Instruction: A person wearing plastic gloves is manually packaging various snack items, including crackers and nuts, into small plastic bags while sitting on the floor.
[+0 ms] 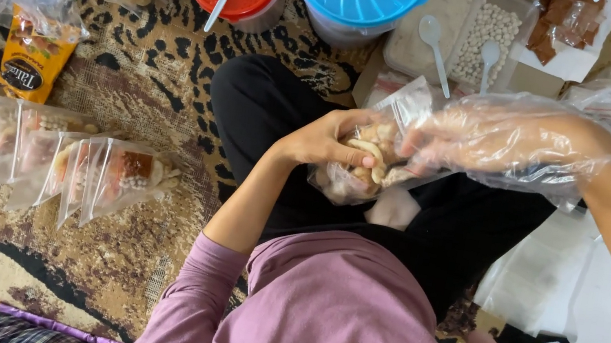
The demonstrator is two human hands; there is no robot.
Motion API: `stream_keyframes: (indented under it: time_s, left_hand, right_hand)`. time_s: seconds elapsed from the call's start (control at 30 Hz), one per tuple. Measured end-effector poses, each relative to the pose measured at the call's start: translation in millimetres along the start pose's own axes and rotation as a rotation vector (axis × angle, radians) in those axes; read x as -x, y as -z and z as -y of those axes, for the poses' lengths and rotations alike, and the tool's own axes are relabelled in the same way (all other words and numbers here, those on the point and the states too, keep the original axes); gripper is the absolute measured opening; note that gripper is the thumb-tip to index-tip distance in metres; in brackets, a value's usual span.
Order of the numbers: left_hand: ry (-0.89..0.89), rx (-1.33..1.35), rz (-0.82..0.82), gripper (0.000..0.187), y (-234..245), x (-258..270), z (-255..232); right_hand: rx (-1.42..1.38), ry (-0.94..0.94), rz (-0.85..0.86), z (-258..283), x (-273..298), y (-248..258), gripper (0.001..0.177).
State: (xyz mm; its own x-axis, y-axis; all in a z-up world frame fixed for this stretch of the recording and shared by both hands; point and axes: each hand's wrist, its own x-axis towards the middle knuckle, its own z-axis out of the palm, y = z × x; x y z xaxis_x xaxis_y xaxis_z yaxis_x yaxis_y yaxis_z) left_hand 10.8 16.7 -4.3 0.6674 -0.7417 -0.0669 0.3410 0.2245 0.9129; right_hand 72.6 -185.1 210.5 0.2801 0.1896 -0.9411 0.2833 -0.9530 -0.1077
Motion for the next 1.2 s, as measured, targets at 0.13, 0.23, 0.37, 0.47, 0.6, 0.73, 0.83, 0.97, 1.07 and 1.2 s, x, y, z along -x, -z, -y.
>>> stream_keyframes:
  time_s: [0.13, 0.23, 0.37, 0.47, 0.6, 0.73, 0.83, 0.97, 1.07, 1.2]
  left_hand:
    - [-0.029, -0.04, 0.081, 0.072, 3.8, 1.9, 5.1]
    - [-0.045, 0.029, 0.113, 0.069, -2.4, 0.7, 8.1]
    - [-0.053, 0.091, 0.021, 0.047, -0.9, -2.3, 23.6]
    - [-0.019, 0.085, -0.001, 0.052, 3.8, -4.8, 37.3]
    - [-0.016, 0.096, 0.003, 0.056, 12.2, -10.6, 51.6]
    - [-0.003, 0.22, -0.08, 0.063, 27.2, -15.9, 67.8]
    - [0.013, 0.331, -0.18, 0.061, 32.7, -20.6, 71.4]
    - [0.01, 0.516, -0.221, 0.055, 36.4, -26.1, 70.2]
    - [0.005, 0.547, -0.202, 0.047, 38.5, -27.0, 67.2]
    - [0.016, 0.532, -0.218, 0.052, 47.2, -30.1, 76.8]
  right_hand:
    - [-0.205, 0.052, -0.079, 0.4, 0.3, 2.4, 0.033]
    - [-0.424, 0.085, -0.111, -6.9, -6.9, 0.4, 0.031]
    - [-0.651, 0.291, -0.008, -25.9, -27.7, -5.8, 0.023]
    - [-0.845, 0.208, 0.066, -18.7, -28.7, -10.6, 0.018]
    - [-0.763, -0.009, -0.042, 6.6, -6.3, 12.1, 0.027]
    - [-0.312, -0.023, -0.349, -11.1, -23.7, 37.2, 0.031]
    - [-0.128, 0.239, -0.812, -37.6, -69.4, 52.9, 0.017]
    - [-0.218, 0.267, -1.06, -24.4, -130.9, 89.5, 0.029]
    - [-0.212, 0.329, -0.967, 0.6, -170.8, 108.7, 0.047]
    - [-0.183, 0.149, -0.826, 20.2, -195.8, 120.3, 0.068]
